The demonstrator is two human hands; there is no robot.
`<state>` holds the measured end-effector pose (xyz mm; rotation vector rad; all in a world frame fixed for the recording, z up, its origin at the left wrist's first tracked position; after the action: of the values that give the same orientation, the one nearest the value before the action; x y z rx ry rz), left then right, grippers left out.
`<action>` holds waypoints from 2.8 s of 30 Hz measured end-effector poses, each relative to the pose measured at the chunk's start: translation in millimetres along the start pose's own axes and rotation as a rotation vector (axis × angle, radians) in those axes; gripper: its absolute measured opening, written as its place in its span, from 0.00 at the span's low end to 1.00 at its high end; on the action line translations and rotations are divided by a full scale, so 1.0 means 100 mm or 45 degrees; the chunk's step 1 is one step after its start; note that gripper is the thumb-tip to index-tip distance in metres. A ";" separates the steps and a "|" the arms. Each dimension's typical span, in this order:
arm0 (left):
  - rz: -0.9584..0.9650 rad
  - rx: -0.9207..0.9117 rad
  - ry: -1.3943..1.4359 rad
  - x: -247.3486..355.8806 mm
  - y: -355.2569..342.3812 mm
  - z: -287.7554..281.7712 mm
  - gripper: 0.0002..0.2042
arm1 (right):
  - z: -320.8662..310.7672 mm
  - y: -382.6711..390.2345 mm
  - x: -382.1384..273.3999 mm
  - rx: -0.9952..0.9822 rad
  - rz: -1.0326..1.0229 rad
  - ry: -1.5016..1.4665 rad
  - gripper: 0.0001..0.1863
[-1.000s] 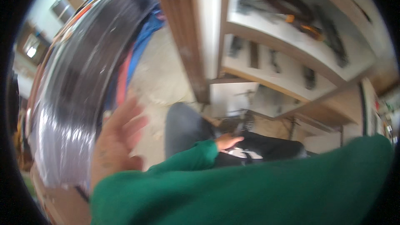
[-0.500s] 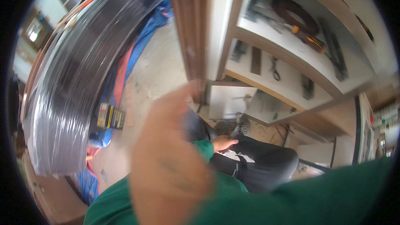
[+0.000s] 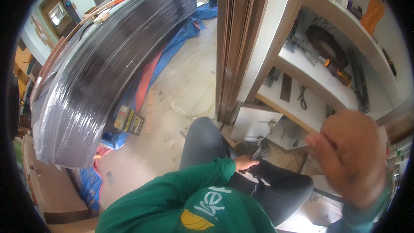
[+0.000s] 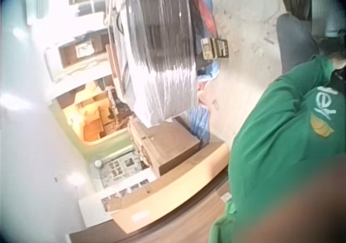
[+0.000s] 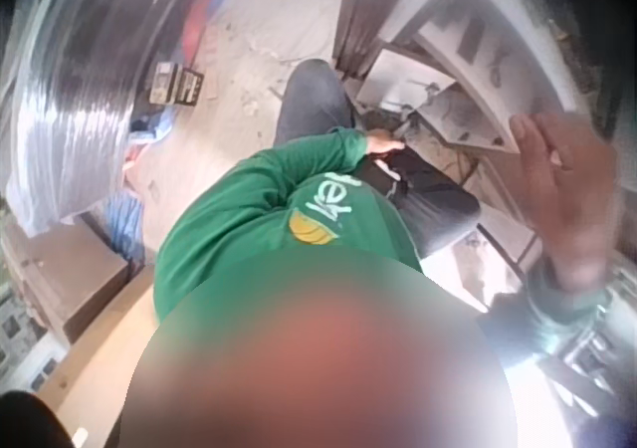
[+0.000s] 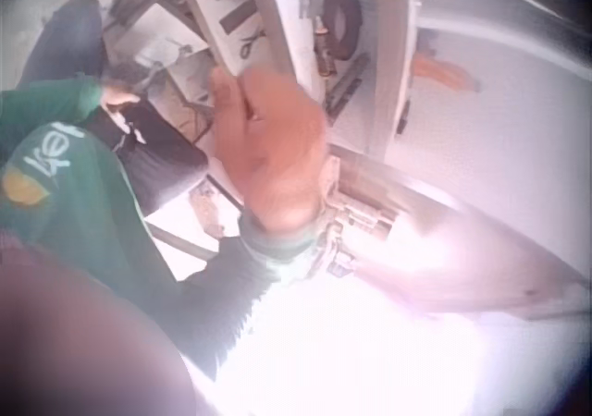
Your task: The person sits on the floor and uses a chisel to trim the edge of a wooden cabinet trim piece. They repeatedly test the fit against the cabinet, scrape away material, and check alignment. A sanding block is briefly used to smooth the edge before returning to chiseling.
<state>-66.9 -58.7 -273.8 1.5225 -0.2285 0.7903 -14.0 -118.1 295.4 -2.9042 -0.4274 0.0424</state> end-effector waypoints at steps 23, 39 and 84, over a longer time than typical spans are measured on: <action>0.000 -0.031 0.109 0.06 0.20 0.07 0.25 | 3.39 3.28 0.80 -0.039 1.109 -0.638 0.17; -0.020 0.089 -0.018 0.04 0.25 -0.08 0.21 | 4.33 2.58 0.52 0.170 1.117 -0.659 0.07; 0.368 0.308 -0.776 0.35 0.60 -0.02 0.27 | 2.10 1.46 0.84 1.290 0.956 -1.846 0.17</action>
<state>-77.0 -54.2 -204.8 1.9628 -0.8435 0.5677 95.1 -189.4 59.7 -1.4153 0.4447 1.8101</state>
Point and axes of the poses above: each hand's wrist, its own y-axis away from the middle knuckle, its own z-axis out of the palm, x = y × z, the point moved 2 cm from there along -y, towards the middle knuckle, and after that the axes turned 14 degrees about -z, right-handed, at the moved point
